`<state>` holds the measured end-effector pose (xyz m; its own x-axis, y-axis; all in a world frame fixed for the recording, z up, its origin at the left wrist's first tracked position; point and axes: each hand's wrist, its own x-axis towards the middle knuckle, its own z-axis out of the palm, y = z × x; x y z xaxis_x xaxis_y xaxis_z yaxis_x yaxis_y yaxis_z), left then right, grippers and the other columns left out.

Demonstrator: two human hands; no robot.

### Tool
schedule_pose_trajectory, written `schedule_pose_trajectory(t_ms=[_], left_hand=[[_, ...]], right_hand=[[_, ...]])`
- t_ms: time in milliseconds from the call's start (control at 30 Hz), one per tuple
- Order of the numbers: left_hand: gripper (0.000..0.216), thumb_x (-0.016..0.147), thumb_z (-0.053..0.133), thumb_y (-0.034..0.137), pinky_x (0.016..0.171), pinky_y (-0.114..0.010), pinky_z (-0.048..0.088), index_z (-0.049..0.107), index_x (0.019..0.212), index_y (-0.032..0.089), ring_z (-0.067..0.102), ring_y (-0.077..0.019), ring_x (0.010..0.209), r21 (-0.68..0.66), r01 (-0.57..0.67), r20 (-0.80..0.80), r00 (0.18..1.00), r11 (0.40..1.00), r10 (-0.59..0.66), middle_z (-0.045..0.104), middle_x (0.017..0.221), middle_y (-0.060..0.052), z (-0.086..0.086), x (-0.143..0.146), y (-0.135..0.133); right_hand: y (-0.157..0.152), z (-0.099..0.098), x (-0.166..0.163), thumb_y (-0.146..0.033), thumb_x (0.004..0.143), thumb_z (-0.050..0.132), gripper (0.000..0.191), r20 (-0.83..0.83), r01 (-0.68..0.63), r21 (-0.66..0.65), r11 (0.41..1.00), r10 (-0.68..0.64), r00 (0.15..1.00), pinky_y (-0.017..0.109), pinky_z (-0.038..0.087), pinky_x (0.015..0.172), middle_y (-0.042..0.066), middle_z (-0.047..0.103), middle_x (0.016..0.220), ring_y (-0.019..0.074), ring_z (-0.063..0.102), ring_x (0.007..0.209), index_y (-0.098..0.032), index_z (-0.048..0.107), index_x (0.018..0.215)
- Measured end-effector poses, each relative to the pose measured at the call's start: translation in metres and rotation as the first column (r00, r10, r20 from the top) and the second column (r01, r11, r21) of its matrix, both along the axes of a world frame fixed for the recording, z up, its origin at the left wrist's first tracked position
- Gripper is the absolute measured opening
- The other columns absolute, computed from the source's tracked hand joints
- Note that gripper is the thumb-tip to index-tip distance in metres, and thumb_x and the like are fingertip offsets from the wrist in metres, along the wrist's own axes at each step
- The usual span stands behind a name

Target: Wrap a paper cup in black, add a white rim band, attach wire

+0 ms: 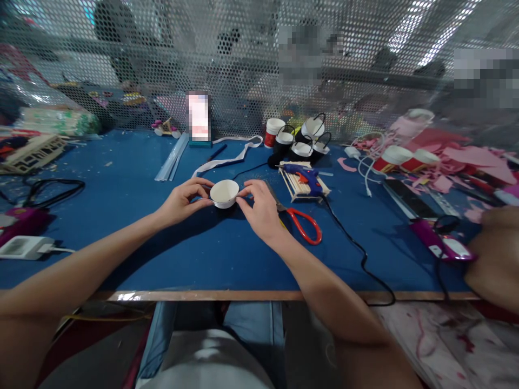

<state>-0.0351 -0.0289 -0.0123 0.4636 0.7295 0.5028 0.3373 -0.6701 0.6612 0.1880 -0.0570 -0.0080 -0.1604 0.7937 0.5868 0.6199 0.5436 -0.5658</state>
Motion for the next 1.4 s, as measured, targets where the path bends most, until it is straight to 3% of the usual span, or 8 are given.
schedule_pose_trajectory(t_ms=[167,433,533,633,867,1100,1300,1400], left_hand=[[0.017,0.079,0.059,0.03,0.083,-0.036,0.048,0.057,0.074,0.014,0.056,-0.0197,0.101,0.066,-0.005,-0.06,0.998,0.998,0.009,0.052,0.116,-0.012,-0.002,0.002,-0.001],[0.013,0.081,0.057,0.026,0.081,-0.033,0.051,0.058,0.076,0.014,0.057,-0.0176,0.101,0.095,0.037,-0.058,0.998,0.995,-0.031,0.054,0.118,-0.011,0.002,0.005,-0.005],[0.012,0.08,0.057,0.026,0.075,-0.03,0.053,0.059,0.077,0.014,0.057,-0.0171,0.1,0.088,0.031,-0.054,0.998,0.996,-0.027,0.055,0.114,-0.01,0.006,0.006,-0.009],[0.012,0.08,0.057,0.026,0.07,-0.028,0.053,0.06,0.077,0.015,0.057,-0.0176,0.099,0.083,0.018,-0.056,0.998,0.996,-0.014,0.056,0.111,-0.01,0.007,0.007,-0.012],[0.014,0.078,0.061,0.027,0.069,-0.026,0.052,0.06,0.074,0.014,0.058,-0.0154,0.093,0.054,0.036,-0.057,0.998,0.998,-0.032,0.056,0.109,-0.01,0.009,0.006,-0.012],[0.014,0.077,0.062,0.028,0.064,-0.023,0.052,0.061,0.075,0.014,0.058,-0.014,0.088,0.014,0.037,-0.039,0.999,0.999,-0.037,0.057,0.101,-0.008,0.011,0.006,-0.011],[0.012,0.077,0.062,0.026,0.063,-0.021,0.047,0.061,0.075,0.014,0.058,-0.0115,0.081,0.065,0.072,-0.051,0.996,0.995,-0.068,0.059,0.092,-0.006,0.015,0.003,-0.011],[0.014,0.075,0.065,0.027,0.064,-0.022,0.046,0.061,0.074,0.013,0.057,-0.011,0.076,0.006,0.105,0.002,0.994,0.994,-0.105,0.06,0.086,-0.006,0.019,-0.001,-0.01]], right_hand=[[-0.003,0.002,-0.003,-0.016,0.083,0.046,0.02,0.11,0.0,0.047,0.999,-0.005,0.994,0.035,0.048,0.073,0.007,0.056,0.091,0.0176,0.055,0.079,-0.022,0.057,0.098],[-0.006,0.005,-0.004,-0.017,0.087,0.038,0.023,0.18,-0.053,0.048,0.997,0.044,0.983,0.036,0.046,0.081,0.008,0.058,0.091,0.0197,0.056,0.089,-0.02,0.06,0.094],[-0.008,0.007,-0.004,-0.031,0.085,0.048,0.02,0.193,-0.068,0.01,0.998,0.065,0.979,0.037,0.047,0.077,0.01,0.056,0.092,0.0212,0.055,0.087,-0.019,0.057,0.097],[-0.008,0.005,-0.004,-0.043,0.075,0.062,0.035,0.205,-0.078,0.0,0.997,0.076,0.976,0.038,0.048,0.075,0.011,0.053,0.094,0.0239,0.054,0.09,-0.019,0.055,0.099],[-0.005,0.002,-0.002,-0.036,0.076,0.063,0.024,0.218,-0.098,0.05,0.994,0.085,0.972,0.036,0.047,0.078,0.009,0.053,0.093,0.0222,0.051,0.094,-0.021,0.051,0.091],[-0.006,0.011,0.003,-0.033,0.077,0.061,0.018,0.253,-0.15,0.01,0.989,0.142,0.957,0.033,0.046,0.074,0.007,0.052,0.091,0.0194,0.051,0.089,-0.021,0.048,0.081],[-0.009,0.019,0.008,-0.038,0.074,0.063,0.024,0.289,-0.201,0.014,0.98,0.188,0.939,0.032,0.045,0.075,0.008,0.055,0.092,0.0198,0.052,0.089,-0.021,0.047,0.08],[-0.011,0.022,0.01,-0.042,0.073,0.064,0.028,0.286,-0.235,0.053,0.971,0.211,0.935,0.032,0.045,0.075,0.008,0.056,0.091,0.0192,0.054,0.087,-0.021,0.047,0.079]])
